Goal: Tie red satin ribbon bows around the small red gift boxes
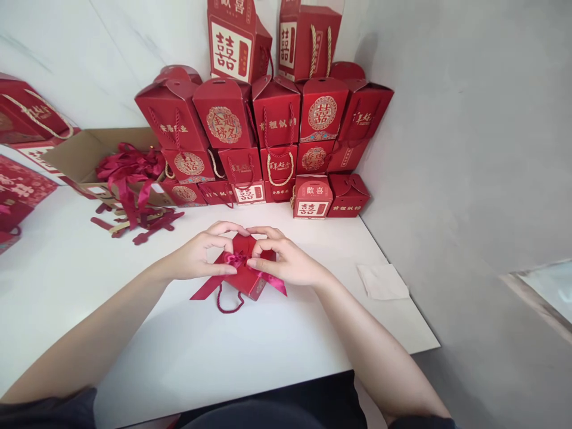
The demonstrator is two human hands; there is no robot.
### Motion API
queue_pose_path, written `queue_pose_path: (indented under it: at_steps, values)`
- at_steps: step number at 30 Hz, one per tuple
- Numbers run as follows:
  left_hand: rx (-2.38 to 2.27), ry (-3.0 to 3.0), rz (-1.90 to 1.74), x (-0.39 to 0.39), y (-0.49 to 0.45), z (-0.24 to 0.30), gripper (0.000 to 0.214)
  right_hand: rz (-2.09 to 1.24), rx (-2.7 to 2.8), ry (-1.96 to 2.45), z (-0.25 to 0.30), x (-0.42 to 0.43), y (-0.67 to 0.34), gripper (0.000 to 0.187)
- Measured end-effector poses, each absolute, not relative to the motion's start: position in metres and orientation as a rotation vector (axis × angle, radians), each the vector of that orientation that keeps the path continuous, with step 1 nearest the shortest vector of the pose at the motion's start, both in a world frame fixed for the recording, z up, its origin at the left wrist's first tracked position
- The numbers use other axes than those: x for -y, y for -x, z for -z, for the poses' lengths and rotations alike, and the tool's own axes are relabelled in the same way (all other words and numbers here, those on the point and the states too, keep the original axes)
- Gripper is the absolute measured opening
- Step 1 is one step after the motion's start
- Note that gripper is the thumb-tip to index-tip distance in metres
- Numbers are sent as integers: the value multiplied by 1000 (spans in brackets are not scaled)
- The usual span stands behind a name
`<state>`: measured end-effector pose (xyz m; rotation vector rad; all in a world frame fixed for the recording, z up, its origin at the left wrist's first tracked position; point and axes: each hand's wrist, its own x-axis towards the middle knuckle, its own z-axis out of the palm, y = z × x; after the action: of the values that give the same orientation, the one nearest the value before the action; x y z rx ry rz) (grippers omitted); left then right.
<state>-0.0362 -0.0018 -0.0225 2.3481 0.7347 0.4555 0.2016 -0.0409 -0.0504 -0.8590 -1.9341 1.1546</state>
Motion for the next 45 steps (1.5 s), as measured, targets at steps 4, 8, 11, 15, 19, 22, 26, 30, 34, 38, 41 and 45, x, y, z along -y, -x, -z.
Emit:
queue_pose_path:
  at_steps: [4,8,11,15,19,22,26,30,34,38,41,45]
  values:
    - [-803,-2333,-474,0,36,27,29,-1326,1833,859,49,27,-201,27]
    - [-851,-2281,-485,-3,37,34,28,-1206,1906,906,53,24,-203,23]
    - [-844,-2216,-480,-5,37,40,27,-1268,1875,871,58,26,-206,24]
    - [-859,-2138,-478,-6,36,44,27,-1415,1714,820,69,27,-204,29]
    - [-839,-2092,-466,-6,34,44,27,-1483,1584,777,79,27,-200,33]
    - [-812,-2059,-469,-6,33,43,25,-1522,1539,751,83,27,-200,34]
    - [-755,-2014,-504,-7,34,44,24,-1543,1508,724,84,26,-201,34]
    - [-726,-1840,-561,-6,33,55,26,-1536,1508,718,86,26,-202,33]
    - [-763,-1539,-690,-1,28,68,41,-1526,1512,711,88,27,-202,32]
    - [-752,-1446,-870,6,24,72,41,-1513,1509,704,90,27,-202,33]
    - [-726,-1384,-922,9,23,72,38,-1514,1496,693,92,27,-202,32]
    - [-665,-1279,-911,10,23,74,36,-1534,1471,688,95,26,-203,34]
